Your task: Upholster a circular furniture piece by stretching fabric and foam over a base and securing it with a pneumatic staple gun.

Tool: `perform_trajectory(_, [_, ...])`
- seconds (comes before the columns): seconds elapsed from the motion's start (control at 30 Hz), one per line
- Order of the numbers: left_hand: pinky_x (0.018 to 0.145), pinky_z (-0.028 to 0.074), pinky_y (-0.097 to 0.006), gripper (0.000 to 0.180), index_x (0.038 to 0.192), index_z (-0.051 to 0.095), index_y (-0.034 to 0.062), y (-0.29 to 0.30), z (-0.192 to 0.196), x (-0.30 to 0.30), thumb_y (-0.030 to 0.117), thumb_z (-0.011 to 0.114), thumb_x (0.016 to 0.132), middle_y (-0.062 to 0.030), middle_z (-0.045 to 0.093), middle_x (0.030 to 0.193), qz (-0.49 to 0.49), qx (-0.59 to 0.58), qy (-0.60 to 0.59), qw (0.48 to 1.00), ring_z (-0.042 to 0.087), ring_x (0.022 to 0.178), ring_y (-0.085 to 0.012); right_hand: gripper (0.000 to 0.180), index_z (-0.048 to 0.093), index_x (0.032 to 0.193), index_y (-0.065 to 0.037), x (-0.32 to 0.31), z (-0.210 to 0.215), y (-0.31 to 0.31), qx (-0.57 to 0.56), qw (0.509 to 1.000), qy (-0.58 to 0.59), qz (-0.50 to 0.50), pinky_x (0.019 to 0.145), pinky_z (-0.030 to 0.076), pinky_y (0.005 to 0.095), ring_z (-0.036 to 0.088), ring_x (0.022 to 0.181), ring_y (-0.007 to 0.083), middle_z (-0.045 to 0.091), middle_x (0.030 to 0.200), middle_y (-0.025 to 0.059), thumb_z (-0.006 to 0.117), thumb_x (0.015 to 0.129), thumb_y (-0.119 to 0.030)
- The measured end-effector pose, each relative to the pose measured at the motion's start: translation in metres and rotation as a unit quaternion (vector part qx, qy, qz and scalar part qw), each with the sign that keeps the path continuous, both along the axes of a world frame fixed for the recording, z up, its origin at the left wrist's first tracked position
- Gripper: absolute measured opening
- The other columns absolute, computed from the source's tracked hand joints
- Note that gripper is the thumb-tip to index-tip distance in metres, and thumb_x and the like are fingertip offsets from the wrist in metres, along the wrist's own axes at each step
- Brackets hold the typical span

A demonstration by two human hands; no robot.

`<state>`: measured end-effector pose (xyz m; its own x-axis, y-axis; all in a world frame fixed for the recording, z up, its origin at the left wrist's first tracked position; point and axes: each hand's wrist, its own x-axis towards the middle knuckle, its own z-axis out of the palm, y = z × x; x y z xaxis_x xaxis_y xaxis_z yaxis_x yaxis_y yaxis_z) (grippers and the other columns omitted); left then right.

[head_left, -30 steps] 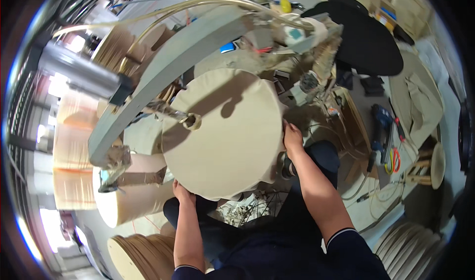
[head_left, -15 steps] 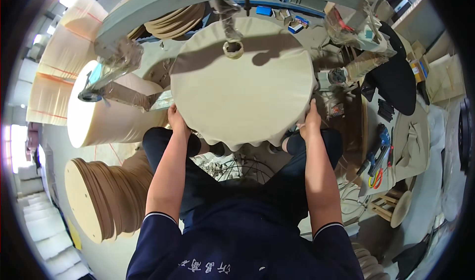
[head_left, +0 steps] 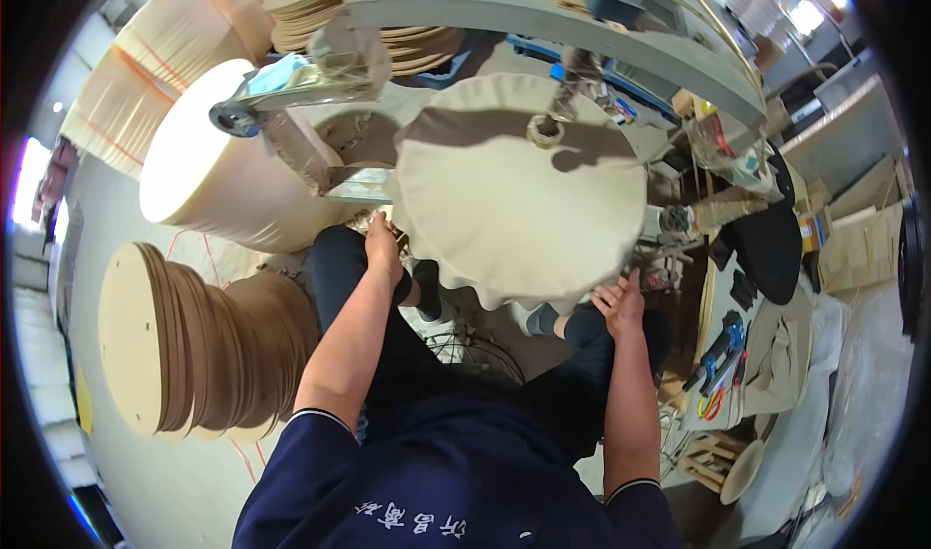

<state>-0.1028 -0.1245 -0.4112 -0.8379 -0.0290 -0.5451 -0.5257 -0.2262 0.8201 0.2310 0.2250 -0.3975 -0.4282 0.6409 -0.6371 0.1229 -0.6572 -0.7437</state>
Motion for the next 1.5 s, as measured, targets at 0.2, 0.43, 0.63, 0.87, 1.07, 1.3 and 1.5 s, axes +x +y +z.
perform_trajectory(0.2, [0.102, 0.044, -0.037, 0.066, 0.153, 0.043, 0.0115, 0.001, 0.029, 0.009, 0.055, 0.050, 0.103, -0.0080, 0.054, 0.141, -0.055, 0.021, 0.095, 0.994, 0.054, 0.122, -0.0218, 0.066, 0.052, 0.127, -0.001, 0.005, 0.006, 0.002, 0.025, 0.997, -0.048, -0.049, 0.097, 0.054, 0.0539, 0.066, 0.109, 0.0350, 0.065, 0.117, 0.0201, 0.047, 0.103, -0.061])
perform_trajectory(0.43, [0.113, 0.038, -0.037, 0.063, 0.150, 0.047, 0.0024, -0.001, 0.059, 0.026, 0.041, 0.061, 0.102, -0.0097, 0.052, 0.149, -0.160, 0.027, 0.131, 0.978, 0.047, 0.138, -0.0214, 0.093, 0.030, 0.148, 0.005, -0.014, 0.002, -0.026, 0.009, 0.999, -0.032, -0.032, 0.083, 0.058, 0.0483, 0.067, 0.099, 0.0365, 0.060, 0.124, 0.0280, 0.050, 0.097, -0.070])
perform_trajectory(0.63, [0.116, 0.035, -0.035, 0.066, 0.152, 0.041, -0.0011, 0.001, 0.055, 0.033, 0.037, 0.062, 0.103, -0.0115, 0.049, 0.152, -0.161, 0.039, 0.116, 0.979, 0.044, 0.141, -0.0220, 0.096, 0.032, 0.150, 0.006, -0.010, 0.008, -0.028, -0.001, 1.000, -0.025, 0.006, 0.093, 0.053, 0.0493, 0.064, 0.110, 0.0358, 0.060, 0.130, 0.0254, 0.047, 0.097, -0.072])
perform_trajectory(0.87, [0.112, 0.036, -0.035, 0.071, 0.154, 0.038, -0.0005, 0.003, 0.051, 0.055, 0.040, 0.062, 0.101, -0.0097, 0.047, 0.153, -0.157, 0.010, 0.111, 0.981, 0.046, 0.137, -0.0212, 0.093, 0.028, 0.158, -0.001, -0.015, 0.035, -0.059, -0.097, 0.991, 0.077, 0.046, 0.115, 0.034, 0.0553, 0.040, 0.143, 0.0425, 0.042, 0.155, 0.0185, 0.038, 0.099, -0.073])
perform_trajectory(1.07, [0.081, 0.046, -0.035, 0.061, 0.118, 0.064, 0.0124, -0.011, 0.035, 0.061, 0.069, 0.052, 0.097, 0.0020, 0.058, 0.092, -0.097, 0.196, -0.079, 0.973, 0.057, 0.091, -0.0168, 0.093, 0.031, 0.154, 0.000, -0.011, 0.035, -0.085, -0.122, 0.988, 0.096, 0.025, 0.112, 0.037, 0.0574, 0.048, 0.136, 0.0412, 0.048, 0.147, 0.0229, 0.036, 0.099, -0.075])
perform_trajectory(1.3, [0.091, 0.041, -0.036, 0.058, 0.109, 0.060, 0.0168, -0.008, 0.035, 0.057, 0.072, 0.057, 0.092, 0.0048, 0.053, 0.082, -0.090, 0.190, -0.056, 0.976, 0.054, 0.089, -0.0157, 0.098, 0.037, 0.148, 0.003, -0.012, 0.045, -0.097, -0.140, 0.984, 0.105, 0.037, 0.112, 0.035, 0.0558, 0.048, 0.135, 0.0375, 0.051, 0.144, 0.0234, 0.039, 0.095, -0.079])
perform_trajectory(1.5, [0.100, 0.042, -0.043, 0.063, 0.143, 0.052, 0.0156, -0.007, 0.044, 0.063, 0.061, 0.056, 0.099, -0.0025, 0.062, 0.134, -0.108, 0.220, -0.052, 0.968, 0.058, 0.117, -0.0216, 0.084, 0.044, 0.149, -0.009, -0.012, 0.042, -0.102, -0.137, 0.975, 0.139, 0.105, 0.116, 0.029, 0.0570, 0.046, 0.137, 0.0388, 0.053, 0.147, 0.0139, 0.042, 0.097, -0.075])
